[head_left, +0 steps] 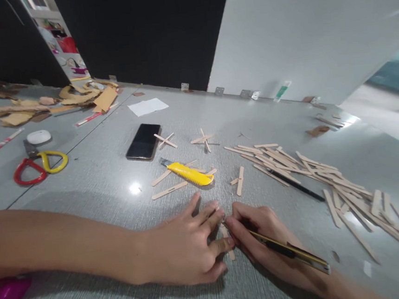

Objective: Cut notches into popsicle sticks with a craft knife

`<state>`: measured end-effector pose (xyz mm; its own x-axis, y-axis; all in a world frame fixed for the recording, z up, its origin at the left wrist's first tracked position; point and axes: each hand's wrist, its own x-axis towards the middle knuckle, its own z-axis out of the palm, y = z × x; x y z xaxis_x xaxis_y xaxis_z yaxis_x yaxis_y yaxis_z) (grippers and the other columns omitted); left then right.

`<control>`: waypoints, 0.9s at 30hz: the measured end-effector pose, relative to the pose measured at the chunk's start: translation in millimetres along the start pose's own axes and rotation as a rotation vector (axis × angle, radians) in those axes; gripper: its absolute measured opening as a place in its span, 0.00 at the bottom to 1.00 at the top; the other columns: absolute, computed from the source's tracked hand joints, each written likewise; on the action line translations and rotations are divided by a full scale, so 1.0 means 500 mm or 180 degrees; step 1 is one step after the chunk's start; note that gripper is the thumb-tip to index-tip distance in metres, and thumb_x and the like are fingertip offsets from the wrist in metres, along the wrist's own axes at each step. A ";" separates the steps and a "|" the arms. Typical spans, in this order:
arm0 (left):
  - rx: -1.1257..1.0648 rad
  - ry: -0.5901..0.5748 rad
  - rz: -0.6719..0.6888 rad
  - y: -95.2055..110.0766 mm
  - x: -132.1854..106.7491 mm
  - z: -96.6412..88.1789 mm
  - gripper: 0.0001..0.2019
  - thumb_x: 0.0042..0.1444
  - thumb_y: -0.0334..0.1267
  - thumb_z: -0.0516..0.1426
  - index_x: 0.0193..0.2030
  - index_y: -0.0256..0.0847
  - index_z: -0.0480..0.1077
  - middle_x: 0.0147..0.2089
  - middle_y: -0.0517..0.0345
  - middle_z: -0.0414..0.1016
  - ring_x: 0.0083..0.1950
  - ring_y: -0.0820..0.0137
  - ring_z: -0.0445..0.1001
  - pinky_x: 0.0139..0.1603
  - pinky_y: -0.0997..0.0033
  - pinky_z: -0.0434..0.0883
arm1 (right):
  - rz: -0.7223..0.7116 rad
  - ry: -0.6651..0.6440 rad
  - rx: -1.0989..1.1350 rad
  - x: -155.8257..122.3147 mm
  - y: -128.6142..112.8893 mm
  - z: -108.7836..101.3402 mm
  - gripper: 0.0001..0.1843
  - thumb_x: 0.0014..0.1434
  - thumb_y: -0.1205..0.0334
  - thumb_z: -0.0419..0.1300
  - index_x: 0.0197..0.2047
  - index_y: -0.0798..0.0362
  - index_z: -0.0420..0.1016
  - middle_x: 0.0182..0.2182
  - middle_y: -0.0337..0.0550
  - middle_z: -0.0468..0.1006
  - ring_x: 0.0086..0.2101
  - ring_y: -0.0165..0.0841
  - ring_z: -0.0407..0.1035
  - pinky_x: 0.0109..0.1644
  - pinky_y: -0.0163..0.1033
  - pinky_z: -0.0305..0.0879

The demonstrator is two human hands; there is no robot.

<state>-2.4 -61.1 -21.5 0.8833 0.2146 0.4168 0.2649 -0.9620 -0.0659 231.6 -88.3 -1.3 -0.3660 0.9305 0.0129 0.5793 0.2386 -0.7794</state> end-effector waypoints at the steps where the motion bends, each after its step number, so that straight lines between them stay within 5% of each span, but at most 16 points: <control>1: 0.0002 -0.0012 -0.0008 0.000 0.000 -0.001 0.22 0.75 0.45 0.53 0.65 0.34 0.77 0.62 0.28 0.80 0.67 0.40 0.78 0.64 0.31 0.75 | 0.0018 -0.0016 0.0011 0.001 -0.002 -0.001 0.23 0.78 0.51 0.54 0.29 0.46 0.60 0.21 0.28 0.63 0.22 0.27 0.53 0.24 0.36 0.49; 7: -0.0124 -0.0002 0.0023 -0.006 -0.004 0.003 0.22 0.75 0.42 0.52 0.66 0.32 0.76 0.62 0.26 0.80 0.67 0.40 0.78 0.66 0.31 0.73 | 0.0248 -0.0074 0.0211 -0.003 -0.004 0.004 0.24 0.79 0.47 0.53 0.30 0.46 0.62 0.16 0.27 0.65 0.17 0.26 0.58 0.22 0.34 0.55; 13: -0.0411 -0.0002 0.0075 -0.020 -0.013 0.013 0.24 0.75 0.47 0.53 0.70 0.36 0.71 0.67 0.30 0.76 0.72 0.41 0.73 0.73 0.36 0.67 | 0.0479 0.0292 0.0355 -0.021 0.001 0.017 0.27 0.80 0.46 0.52 0.28 0.47 0.64 0.14 0.29 0.68 0.16 0.26 0.61 0.23 0.33 0.57; 27: -0.0431 0.0141 0.0055 -0.022 -0.010 0.009 0.22 0.74 0.47 0.53 0.66 0.38 0.75 0.65 0.31 0.77 0.69 0.43 0.73 0.71 0.41 0.67 | 0.0496 0.0359 0.0222 -0.027 0.010 0.024 0.27 0.79 0.45 0.53 0.28 0.46 0.62 0.14 0.28 0.65 0.16 0.26 0.60 0.22 0.32 0.57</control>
<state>-7.8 -50.9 -26.9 0.8686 0.1929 0.4565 0.1924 -0.9801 0.0481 230.7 -102.9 -13.1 -0.1897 0.9809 -0.0440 0.5692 0.0733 -0.8189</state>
